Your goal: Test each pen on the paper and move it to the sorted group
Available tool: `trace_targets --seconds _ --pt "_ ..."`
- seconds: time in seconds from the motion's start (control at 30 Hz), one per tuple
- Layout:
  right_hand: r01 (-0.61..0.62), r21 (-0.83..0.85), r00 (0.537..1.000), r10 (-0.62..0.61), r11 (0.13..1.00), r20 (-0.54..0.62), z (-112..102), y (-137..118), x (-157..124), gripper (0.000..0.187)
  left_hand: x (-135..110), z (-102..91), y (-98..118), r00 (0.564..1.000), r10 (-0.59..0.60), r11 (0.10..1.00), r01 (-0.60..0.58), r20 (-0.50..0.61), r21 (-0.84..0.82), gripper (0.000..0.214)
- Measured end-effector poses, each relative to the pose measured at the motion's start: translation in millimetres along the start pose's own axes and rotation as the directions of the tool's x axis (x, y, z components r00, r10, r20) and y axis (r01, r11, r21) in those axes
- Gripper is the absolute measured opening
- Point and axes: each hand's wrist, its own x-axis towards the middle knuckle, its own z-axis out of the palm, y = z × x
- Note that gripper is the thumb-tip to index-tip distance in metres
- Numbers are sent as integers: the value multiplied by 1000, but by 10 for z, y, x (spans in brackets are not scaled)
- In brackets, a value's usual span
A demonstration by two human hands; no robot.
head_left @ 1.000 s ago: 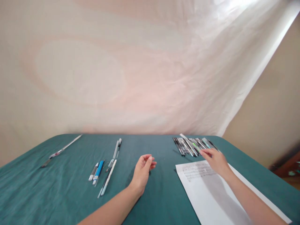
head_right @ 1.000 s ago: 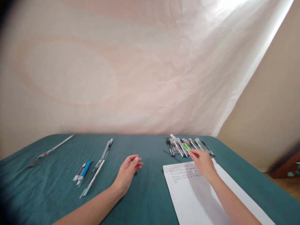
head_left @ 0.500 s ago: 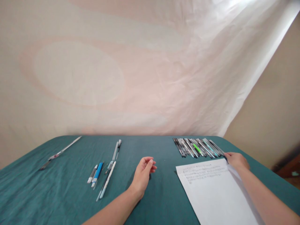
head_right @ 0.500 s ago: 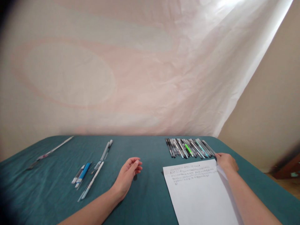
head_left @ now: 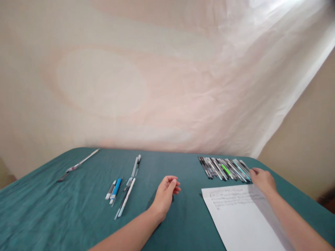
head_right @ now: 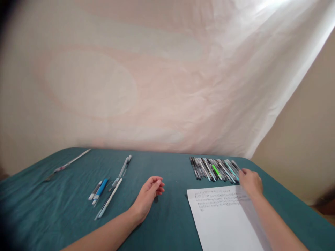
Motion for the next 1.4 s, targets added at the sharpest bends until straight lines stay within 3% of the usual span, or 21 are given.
trace_targets --seconds 0.1,0.17,0.3,0.37,0.4,0.43,0.47,0.5,0.6,0.7,0.87,1.1,1.4 --pt "168 75 983 -173 983 57 74 -581 -208 41 -3 9 -4 1000 1 1000 -1 4 3 28" --pt "289 155 947 -306 945 99 86 -1055 -475 40 -4 10 -8 1000 -10 1000 10 4 9 28" --pt "500 432 771 -613 751 174 -54 -1930 -1211 31 43 -37 44 999 -35 997 33 20 76 28" --pt "532 505 700 -689 679 190 -141 -2215 -1551 26 122 -119 121 999 -5 969 -6 44 245 26" --pt "536 532 677 -710 655 193 -171 -2308 -1690 25 180 -184 171 998 20 927 -42 63 373 26" --pt "538 550 659 -725 639 198 -188 -2371 -1805 25 249 -267 228 994 60 829 -99 89 550 25" --pt "536 563 649 -733 629 202 -192 -2409 -1896 25 327 -367 289 987 109 662 -161 118 732 25" --pt "535 572 643 -739 622 202 -183 -2426 -1966 25 411 -481 350 985 131 593 -168 111 788 24" --pt "552 580 626 -757 599 186 -113 -2410 -2073 22 666 -869 509 983 176 434 -117 44 893 26" --pt "571 580 610 -773 581 175 -45 -2375 -2093 20 877 -1200 582 981 178 264 26 -75 964 29" --pt "564 591 602 -777 577 185 -27 -2354 -2083 19 1160 -1418 545 961 148 68 226 -234 972 28" --pt "562 593 602 -777 576 183 -69 -2376 -2071 19 1409 -1433 500 966 91 17 243 -244 970 31" --pt "575 590 611 -777 567 151 -104 -2389 -2070 19 1244 -1159 393 993 97 101 60 -70 993 25"
